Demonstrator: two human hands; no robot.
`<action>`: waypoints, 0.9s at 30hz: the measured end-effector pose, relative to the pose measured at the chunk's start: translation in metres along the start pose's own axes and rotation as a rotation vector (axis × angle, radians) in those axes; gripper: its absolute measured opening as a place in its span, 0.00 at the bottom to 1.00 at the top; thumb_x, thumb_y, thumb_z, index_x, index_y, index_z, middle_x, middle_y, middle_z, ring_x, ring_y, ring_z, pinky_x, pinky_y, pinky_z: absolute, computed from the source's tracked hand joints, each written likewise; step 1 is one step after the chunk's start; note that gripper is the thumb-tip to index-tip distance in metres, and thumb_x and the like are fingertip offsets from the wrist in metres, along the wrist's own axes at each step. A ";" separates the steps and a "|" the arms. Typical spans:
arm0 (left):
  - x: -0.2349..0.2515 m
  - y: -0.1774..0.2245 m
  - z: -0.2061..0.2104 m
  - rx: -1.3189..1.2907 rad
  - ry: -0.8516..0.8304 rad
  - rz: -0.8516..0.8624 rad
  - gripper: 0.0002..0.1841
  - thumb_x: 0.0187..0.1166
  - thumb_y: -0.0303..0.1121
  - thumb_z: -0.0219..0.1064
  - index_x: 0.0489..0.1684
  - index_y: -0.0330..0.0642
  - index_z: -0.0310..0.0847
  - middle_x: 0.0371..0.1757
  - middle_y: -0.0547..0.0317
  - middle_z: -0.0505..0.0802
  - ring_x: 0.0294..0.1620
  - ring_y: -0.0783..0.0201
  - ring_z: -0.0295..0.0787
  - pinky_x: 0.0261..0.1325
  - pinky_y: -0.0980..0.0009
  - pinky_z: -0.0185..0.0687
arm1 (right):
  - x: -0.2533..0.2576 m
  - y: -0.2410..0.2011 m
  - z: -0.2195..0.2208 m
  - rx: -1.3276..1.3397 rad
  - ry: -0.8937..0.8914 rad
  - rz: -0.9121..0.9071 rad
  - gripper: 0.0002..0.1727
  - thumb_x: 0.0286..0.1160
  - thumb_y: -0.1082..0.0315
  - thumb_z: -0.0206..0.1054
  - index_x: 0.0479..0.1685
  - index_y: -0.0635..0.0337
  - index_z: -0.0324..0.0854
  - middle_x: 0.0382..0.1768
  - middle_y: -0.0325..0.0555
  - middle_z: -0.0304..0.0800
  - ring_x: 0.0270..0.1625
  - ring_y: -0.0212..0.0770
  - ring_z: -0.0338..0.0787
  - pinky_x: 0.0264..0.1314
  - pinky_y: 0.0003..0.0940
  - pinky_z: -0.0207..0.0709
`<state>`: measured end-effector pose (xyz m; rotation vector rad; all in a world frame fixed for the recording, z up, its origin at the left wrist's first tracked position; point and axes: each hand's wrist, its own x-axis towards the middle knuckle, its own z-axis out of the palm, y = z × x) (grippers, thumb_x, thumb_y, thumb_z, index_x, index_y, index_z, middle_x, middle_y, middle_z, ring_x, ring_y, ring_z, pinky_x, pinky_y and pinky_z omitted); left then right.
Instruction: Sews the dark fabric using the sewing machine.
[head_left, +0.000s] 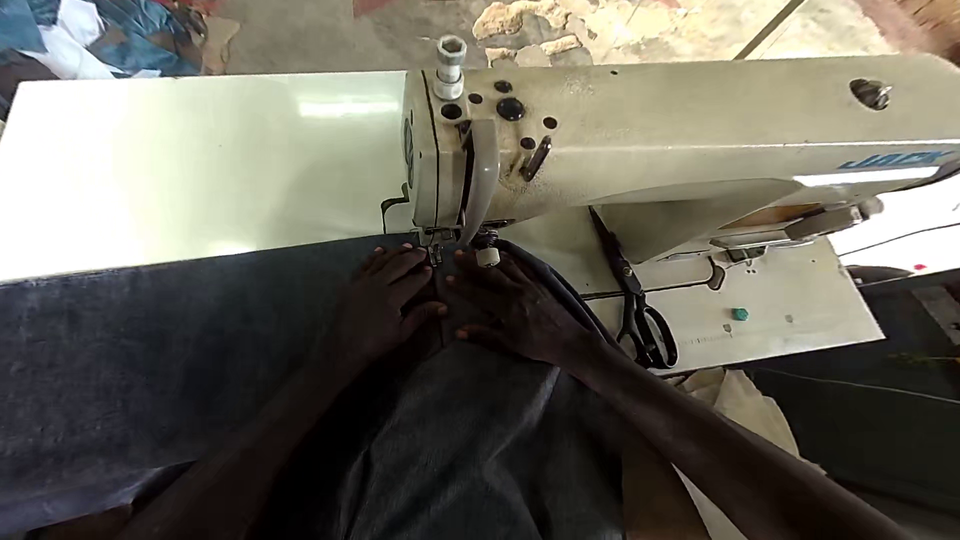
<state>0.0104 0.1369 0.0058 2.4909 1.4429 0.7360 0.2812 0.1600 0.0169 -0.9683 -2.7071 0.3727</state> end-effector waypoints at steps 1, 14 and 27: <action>0.000 0.000 0.000 -0.004 0.008 0.004 0.32 0.81 0.64 0.61 0.65 0.46 0.89 0.79 0.55 0.84 0.87 0.54 0.70 0.90 0.46 0.59 | 0.000 0.000 -0.001 0.002 -0.006 0.000 0.41 0.79 0.27 0.50 0.84 0.40 0.74 0.91 0.46 0.62 0.94 0.53 0.55 0.95 0.56 0.46; 0.015 -0.008 -0.003 0.033 0.009 -0.001 0.33 0.81 0.65 0.60 0.66 0.44 0.88 0.73 0.52 0.87 0.83 0.53 0.75 0.88 0.46 0.61 | 0.015 0.014 -0.005 -0.005 0.008 -0.035 0.40 0.79 0.27 0.51 0.84 0.40 0.75 0.88 0.46 0.67 0.93 0.52 0.57 0.95 0.54 0.46; -0.005 0.002 -0.019 -0.063 -0.072 0.096 0.27 0.86 0.58 0.58 0.64 0.46 0.89 0.75 0.55 0.86 0.85 0.54 0.72 0.92 0.47 0.56 | 0.007 -0.004 -0.011 0.085 0.104 -0.178 0.35 0.80 0.33 0.58 0.73 0.50 0.84 0.78 0.43 0.81 0.85 0.45 0.73 0.91 0.49 0.60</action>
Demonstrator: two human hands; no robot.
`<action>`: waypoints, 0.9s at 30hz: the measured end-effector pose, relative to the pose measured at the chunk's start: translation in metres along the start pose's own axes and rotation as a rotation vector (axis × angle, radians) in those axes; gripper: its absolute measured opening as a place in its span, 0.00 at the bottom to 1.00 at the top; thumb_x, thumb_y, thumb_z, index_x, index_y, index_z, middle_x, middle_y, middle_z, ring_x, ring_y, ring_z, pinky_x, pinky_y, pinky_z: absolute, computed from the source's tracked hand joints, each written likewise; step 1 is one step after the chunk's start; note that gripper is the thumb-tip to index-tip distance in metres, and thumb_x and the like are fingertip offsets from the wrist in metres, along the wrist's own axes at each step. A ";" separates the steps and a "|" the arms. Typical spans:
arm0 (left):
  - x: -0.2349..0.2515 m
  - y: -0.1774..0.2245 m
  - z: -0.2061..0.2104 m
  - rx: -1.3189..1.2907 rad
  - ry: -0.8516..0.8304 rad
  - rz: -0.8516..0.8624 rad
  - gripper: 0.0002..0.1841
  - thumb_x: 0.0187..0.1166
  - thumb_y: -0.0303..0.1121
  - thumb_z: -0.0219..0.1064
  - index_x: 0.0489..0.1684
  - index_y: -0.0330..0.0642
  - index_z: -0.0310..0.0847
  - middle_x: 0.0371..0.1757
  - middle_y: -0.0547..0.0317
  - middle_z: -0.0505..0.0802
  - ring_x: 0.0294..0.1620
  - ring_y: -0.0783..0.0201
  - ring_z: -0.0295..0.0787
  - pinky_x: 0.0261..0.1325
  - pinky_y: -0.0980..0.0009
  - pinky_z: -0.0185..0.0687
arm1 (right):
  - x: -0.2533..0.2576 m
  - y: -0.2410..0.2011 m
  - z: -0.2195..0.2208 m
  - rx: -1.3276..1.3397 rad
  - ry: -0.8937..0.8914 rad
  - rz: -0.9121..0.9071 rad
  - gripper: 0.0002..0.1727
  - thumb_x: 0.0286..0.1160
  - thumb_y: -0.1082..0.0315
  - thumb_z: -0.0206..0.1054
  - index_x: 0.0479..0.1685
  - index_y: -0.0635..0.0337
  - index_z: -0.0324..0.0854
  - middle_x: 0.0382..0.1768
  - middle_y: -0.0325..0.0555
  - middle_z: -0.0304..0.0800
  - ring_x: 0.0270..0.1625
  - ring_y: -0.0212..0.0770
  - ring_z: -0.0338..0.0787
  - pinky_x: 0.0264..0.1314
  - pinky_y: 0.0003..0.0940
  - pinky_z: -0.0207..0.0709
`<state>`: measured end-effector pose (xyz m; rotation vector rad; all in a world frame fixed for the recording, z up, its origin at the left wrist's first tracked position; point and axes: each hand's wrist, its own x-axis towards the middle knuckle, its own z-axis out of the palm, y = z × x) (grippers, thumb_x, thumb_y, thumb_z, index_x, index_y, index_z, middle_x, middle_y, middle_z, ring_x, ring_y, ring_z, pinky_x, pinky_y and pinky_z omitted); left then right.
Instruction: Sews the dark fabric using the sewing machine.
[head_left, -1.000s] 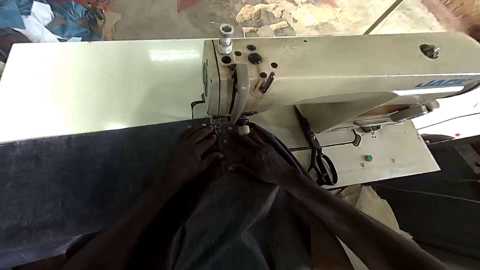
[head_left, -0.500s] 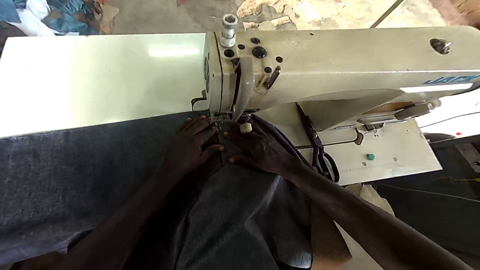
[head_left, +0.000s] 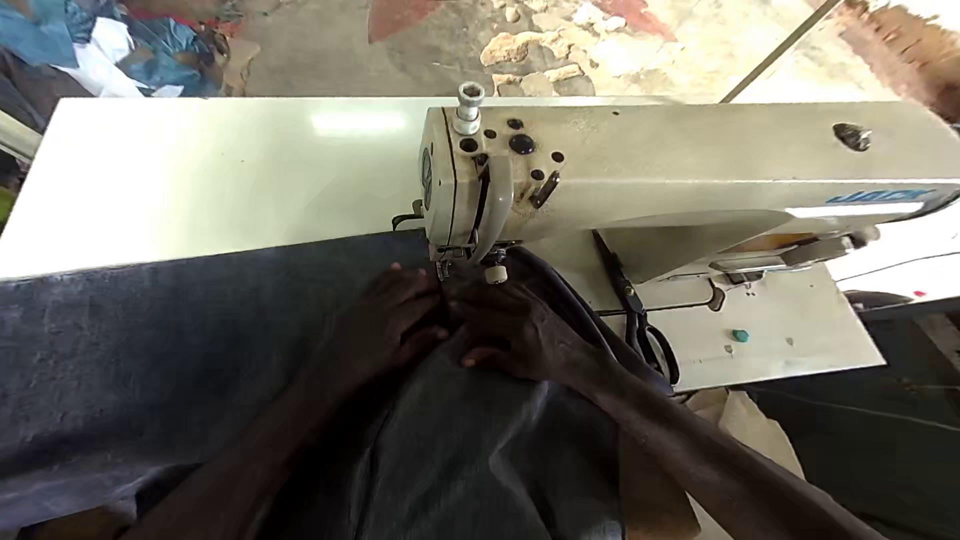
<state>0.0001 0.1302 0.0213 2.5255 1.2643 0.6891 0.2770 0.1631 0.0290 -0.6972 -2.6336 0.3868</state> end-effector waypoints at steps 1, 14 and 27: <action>-0.013 0.004 0.003 -0.036 -0.043 0.015 0.27 0.87 0.57 0.56 0.68 0.48 0.87 0.78 0.58 0.84 0.86 0.56 0.70 0.92 0.48 0.56 | -0.007 -0.004 0.006 0.028 -0.019 0.007 0.31 0.81 0.37 0.60 0.71 0.49 0.85 0.78 0.41 0.81 0.85 0.44 0.73 0.90 0.47 0.62; -0.014 -0.011 0.004 0.061 -0.102 0.068 0.24 0.91 0.56 0.48 0.70 0.59 0.86 0.83 0.68 0.80 0.89 0.58 0.66 0.88 0.48 0.59 | -0.004 0.010 0.002 0.002 0.016 -0.018 0.16 0.85 0.52 0.63 0.56 0.47 0.93 0.69 0.39 0.88 0.74 0.44 0.82 0.76 0.47 0.73; 0.004 -0.027 -0.002 0.063 -0.092 0.064 0.23 0.91 0.55 0.49 0.68 0.59 0.86 0.82 0.72 0.81 0.89 0.61 0.65 0.88 0.50 0.60 | 0.011 0.043 -0.001 0.015 -0.006 -0.112 0.19 0.87 0.50 0.61 0.58 0.48 0.92 0.71 0.40 0.88 0.77 0.44 0.80 0.81 0.47 0.70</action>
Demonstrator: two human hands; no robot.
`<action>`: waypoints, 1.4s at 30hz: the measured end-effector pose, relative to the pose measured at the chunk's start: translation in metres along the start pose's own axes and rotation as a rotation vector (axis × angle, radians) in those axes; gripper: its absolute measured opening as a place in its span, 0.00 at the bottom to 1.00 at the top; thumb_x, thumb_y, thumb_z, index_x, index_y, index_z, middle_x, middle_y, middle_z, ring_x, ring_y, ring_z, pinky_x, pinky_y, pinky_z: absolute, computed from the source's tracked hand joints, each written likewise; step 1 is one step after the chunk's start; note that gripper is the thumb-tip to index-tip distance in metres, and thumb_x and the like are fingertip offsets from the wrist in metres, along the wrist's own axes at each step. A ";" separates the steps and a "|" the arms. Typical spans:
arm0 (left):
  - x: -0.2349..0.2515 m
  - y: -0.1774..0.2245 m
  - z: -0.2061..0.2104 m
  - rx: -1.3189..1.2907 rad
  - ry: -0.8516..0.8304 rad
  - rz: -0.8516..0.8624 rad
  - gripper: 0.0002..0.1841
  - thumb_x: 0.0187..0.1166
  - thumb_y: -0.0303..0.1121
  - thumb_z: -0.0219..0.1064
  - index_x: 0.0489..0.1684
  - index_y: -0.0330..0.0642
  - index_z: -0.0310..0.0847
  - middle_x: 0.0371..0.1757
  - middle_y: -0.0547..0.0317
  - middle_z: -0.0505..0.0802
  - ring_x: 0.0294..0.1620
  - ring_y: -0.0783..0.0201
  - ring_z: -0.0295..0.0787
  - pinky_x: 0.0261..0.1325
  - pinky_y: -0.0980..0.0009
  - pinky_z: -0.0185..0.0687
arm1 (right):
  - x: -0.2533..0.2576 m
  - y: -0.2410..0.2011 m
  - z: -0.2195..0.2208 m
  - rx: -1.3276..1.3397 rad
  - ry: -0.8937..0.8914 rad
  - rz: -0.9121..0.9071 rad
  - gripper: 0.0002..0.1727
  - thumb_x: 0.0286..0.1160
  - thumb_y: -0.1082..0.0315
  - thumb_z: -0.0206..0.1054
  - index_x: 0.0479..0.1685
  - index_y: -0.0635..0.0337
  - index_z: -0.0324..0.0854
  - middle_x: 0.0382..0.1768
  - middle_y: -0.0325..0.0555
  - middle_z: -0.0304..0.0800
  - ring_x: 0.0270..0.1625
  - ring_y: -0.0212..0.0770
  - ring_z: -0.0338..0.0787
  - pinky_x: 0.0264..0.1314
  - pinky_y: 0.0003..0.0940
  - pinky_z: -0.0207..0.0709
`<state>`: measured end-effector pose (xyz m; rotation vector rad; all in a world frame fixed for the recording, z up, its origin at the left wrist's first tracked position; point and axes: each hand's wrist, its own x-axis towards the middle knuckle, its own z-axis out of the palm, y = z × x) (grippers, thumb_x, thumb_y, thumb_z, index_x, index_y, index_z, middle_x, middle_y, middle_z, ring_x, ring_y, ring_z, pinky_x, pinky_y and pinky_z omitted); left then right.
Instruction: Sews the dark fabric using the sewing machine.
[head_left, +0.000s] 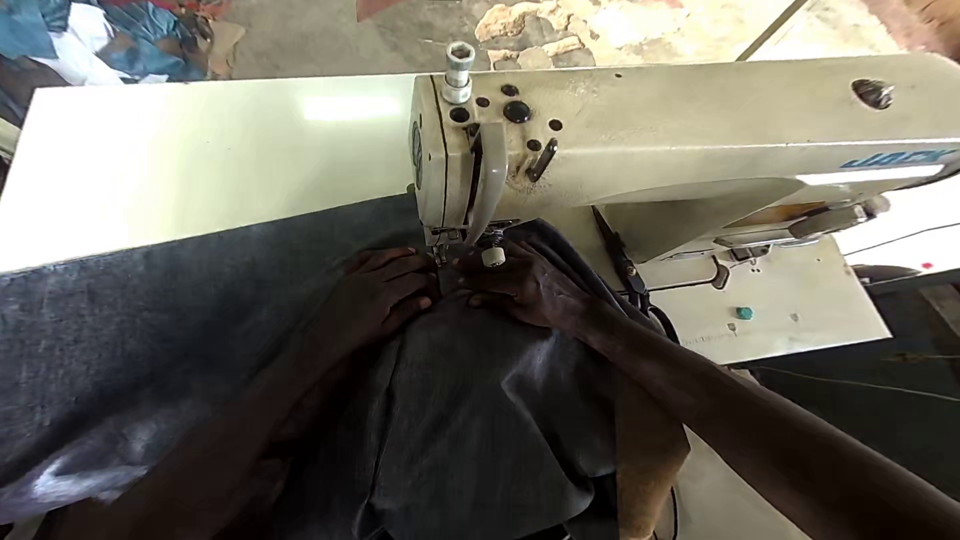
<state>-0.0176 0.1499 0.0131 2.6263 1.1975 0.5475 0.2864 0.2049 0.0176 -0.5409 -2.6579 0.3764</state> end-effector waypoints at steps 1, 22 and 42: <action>0.002 -0.001 -0.001 -0.003 -0.002 0.002 0.23 0.91 0.55 0.50 0.69 0.58 0.86 0.83 0.71 0.80 0.89 0.61 0.65 0.88 0.50 0.59 | 0.001 0.002 -0.001 0.000 -0.002 -0.005 0.19 0.87 0.50 0.61 0.58 0.48 0.92 0.70 0.41 0.88 0.77 0.45 0.80 0.81 0.47 0.70; -0.036 0.030 -0.004 0.124 0.043 -0.287 0.29 0.90 0.57 0.49 0.82 0.54 0.75 0.91 0.59 0.70 0.94 0.50 0.55 0.91 0.39 0.49 | -0.041 -0.064 -0.001 -0.119 0.022 0.181 0.16 0.84 0.48 0.62 0.48 0.45 0.92 0.55 0.39 0.89 0.69 0.45 0.83 0.79 0.50 0.71; -0.056 -0.034 -0.064 0.242 0.041 -0.270 0.33 0.86 0.62 0.52 0.66 0.42 0.87 0.78 0.45 0.83 0.87 0.37 0.64 0.89 0.34 0.50 | -0.048 -0.102 0.022 0.350 0.185 0.186 0.09 0.82 0.67 0.66 0.47 0.58 0.93 0.59 0.39 0.95 0.73 0.38 0.86 0.82 0.39 0.77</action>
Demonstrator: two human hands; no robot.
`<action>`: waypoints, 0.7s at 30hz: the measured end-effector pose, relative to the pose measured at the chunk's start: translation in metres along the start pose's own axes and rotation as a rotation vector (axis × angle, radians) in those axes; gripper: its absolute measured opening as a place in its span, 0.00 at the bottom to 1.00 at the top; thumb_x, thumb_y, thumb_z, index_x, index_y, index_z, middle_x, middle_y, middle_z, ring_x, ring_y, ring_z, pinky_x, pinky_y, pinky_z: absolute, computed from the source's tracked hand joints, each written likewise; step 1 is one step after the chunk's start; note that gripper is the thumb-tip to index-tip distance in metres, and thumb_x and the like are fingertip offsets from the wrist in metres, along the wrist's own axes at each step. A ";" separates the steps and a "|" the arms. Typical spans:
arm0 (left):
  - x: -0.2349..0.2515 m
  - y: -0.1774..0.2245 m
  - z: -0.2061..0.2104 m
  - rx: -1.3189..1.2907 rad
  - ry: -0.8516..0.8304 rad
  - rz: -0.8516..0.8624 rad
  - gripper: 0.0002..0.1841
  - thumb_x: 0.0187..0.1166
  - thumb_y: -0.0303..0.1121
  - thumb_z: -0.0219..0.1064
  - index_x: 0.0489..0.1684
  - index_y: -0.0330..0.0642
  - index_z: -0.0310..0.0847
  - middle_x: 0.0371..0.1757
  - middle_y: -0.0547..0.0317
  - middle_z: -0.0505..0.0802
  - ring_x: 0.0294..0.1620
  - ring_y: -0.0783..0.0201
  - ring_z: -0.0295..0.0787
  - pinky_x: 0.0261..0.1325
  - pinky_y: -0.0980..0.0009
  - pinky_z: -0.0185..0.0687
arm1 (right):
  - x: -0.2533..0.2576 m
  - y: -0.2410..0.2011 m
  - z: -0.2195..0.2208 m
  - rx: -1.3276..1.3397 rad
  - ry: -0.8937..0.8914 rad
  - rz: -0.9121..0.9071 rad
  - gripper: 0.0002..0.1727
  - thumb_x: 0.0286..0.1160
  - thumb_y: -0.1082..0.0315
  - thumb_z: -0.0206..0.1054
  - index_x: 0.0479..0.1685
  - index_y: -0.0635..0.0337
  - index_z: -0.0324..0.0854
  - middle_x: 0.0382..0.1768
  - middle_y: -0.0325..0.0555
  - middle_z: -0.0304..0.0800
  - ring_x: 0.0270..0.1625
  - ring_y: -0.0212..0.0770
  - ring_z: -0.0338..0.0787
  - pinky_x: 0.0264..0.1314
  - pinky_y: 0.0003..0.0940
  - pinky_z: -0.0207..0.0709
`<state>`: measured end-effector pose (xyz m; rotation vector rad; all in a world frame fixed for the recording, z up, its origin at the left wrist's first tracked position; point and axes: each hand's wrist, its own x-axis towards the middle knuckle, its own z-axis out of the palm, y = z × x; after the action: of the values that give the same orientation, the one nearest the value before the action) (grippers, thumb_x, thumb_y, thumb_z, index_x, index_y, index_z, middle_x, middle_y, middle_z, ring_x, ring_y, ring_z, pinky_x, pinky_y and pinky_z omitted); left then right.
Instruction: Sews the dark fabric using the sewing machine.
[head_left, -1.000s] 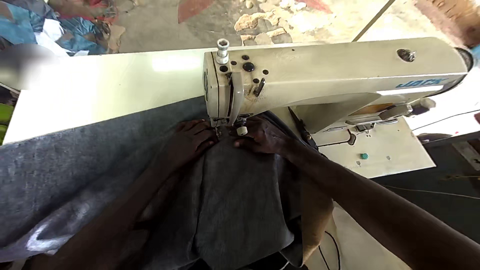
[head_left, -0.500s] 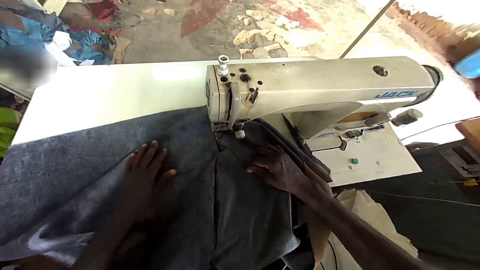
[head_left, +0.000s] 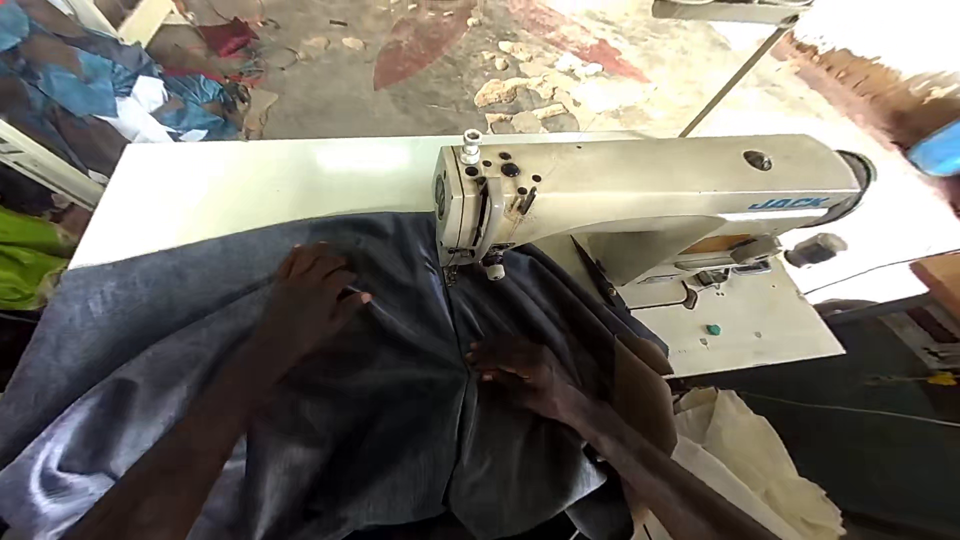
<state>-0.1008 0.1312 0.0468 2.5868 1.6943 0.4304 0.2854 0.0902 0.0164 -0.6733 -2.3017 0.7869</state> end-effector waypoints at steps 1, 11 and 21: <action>0.001 0.024 -0.001 -0.028 -0.011 0.030 0.32 0.86 0.62 0.52 0.66 0.43 0.86 0.77 0.46 0.83 0.87 0.39 0.65 0.89 0.37 0.53 | -0.001 -0.003 -0.002 0.012 -0.009 0.014 0.10 0.83 0.66 0.66 0.47 0.58 0.93 0.59 0.40 0.94 0.73 0.38 0.86 0.81 0.39 0.78; 0.014 0.085 0.060 -0.287 0.012 0.285 0.19 0.89 0.51 0.57 0.56 0.52 0.92 0.74 0.63 0.87 0.79 0.55 0.77 0.80 0.49 0.71 | 0.020 0.029 -0.008 -0.268 -0.104 0.019 0.20 0.84 0.56 0.64 0.68 0.52 0.87 0.78 0.40 0.81 0.83 0.42 0.75 0.85 0.47 0.68; 0.014 0.099 0.055 -0.244 0.142 0.291 0.14 0.91 0.38 0.56 0.47 0.43 0.88 0.66 0.57 0.92 0.75 0.58 0.84 0.82 0.54 0.72 | 0.034 0.044 -0.022 -0.236 -0.082 -0.155 0.13 0.86 0.69 0.58 0.50 0.59 0.90 0.69 0.43 0.90 0.79 0.45 0.81 0.85 0.44 0.71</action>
<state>0.0066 0.1101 0.0132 2.6738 1.2044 0.7926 0.2886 0.1495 0.0139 -0.5636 -2.5119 0.4837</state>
